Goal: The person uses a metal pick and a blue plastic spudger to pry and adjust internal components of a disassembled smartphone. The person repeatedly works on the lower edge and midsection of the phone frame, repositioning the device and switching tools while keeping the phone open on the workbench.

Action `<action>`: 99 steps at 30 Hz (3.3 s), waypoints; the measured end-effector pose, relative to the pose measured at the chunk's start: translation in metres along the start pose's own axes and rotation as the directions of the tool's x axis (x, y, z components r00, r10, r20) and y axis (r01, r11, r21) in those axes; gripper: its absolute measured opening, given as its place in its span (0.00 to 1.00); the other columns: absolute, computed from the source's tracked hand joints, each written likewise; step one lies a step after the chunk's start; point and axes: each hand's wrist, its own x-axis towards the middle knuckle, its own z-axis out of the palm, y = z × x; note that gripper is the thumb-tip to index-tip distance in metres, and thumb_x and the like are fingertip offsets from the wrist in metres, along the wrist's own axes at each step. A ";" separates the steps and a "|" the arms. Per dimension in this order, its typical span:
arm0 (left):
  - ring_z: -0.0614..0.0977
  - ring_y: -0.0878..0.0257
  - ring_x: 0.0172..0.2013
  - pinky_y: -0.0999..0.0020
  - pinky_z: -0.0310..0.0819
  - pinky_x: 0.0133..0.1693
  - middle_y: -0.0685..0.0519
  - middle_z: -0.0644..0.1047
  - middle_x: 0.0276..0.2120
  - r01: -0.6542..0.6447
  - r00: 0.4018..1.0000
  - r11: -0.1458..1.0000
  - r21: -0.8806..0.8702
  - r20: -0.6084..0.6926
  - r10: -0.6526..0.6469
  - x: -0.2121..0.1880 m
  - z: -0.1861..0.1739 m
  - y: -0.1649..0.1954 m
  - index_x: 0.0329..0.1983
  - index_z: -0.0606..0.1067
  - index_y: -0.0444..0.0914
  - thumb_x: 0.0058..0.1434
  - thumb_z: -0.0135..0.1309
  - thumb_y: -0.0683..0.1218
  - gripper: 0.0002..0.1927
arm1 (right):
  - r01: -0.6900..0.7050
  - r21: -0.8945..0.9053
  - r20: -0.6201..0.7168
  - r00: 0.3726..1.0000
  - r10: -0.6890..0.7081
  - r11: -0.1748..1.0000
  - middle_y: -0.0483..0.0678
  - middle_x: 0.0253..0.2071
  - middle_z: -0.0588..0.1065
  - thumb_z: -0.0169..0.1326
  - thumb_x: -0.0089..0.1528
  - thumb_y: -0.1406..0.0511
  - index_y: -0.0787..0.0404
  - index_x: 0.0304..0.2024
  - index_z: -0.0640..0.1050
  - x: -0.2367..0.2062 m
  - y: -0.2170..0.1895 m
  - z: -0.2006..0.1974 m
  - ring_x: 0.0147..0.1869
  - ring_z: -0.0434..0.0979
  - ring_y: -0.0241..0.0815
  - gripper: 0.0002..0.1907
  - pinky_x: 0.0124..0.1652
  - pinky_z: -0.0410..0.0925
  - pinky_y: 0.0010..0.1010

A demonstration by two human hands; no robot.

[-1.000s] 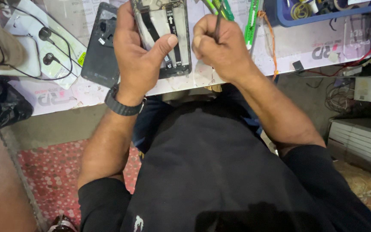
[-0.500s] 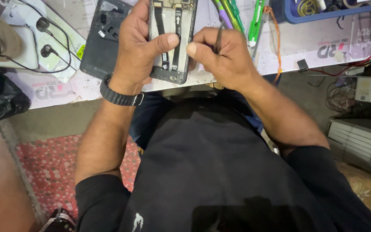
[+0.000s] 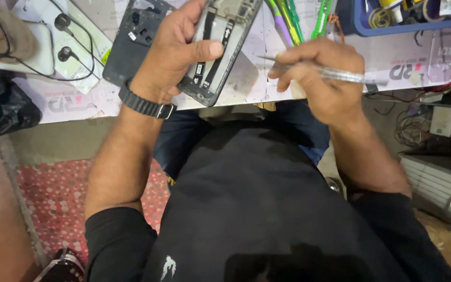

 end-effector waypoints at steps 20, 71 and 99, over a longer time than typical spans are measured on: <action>0.81 0.67 0.52 0.72 0.77 0.58 0.52 0.79 0.53 0.137 0.983 0.990 -0.041 0.125 -0.131 0.011 -0.017 -0.001 0.68 0.69 0.33 0.59 0.73 0.40 0.36 | 0.261 -0.223 0.054 0.965 -0.255 0.939 0.56 0.46 0.81 0.64 0.64 0.79 0.66 0.47 0.76 0.016 0.010 0.043 0.46 0.86 0.47 0.13 0.42 0.77 0.29; 0.81 0.64 0.53 0.67 0.77 0.58 0.54 0.80 0.50 0.026 0.998 0.995 0.093 0.055 -0.031 0.034 -0.035 -0.002 0.60 0.73 0.33 0.56 0.73 0.43 0.31 | 0.337 -0.453 0.112 0.940 -0.322 0.826 0.56 0.43 0.79 0.63 0.63 0.81 0.64 0.47 0.72 0.027 0.001 0.045 0.43 0.84 0.49 0.16 0.38 0.75 0.32; 0.86 0.66 0.29 0.72 0.84 0.32 0.53 0.83 0.32 0.296 0.954 0.912 0.283 -0.125 -0.271 0.024 -0.016 0.006 0.42 0.81 0.36 0.57 0.69 0.51 0.16 | 0.320 -0.496 0.176 0.947 -0.267 0.807 0.57 0.42 0.78 0.63 0.61 0.81 0.67 0.43 0.72 0.030 -0.012 0.053 0.40 0.81 0.50 0.15 0.37 0.72 0.34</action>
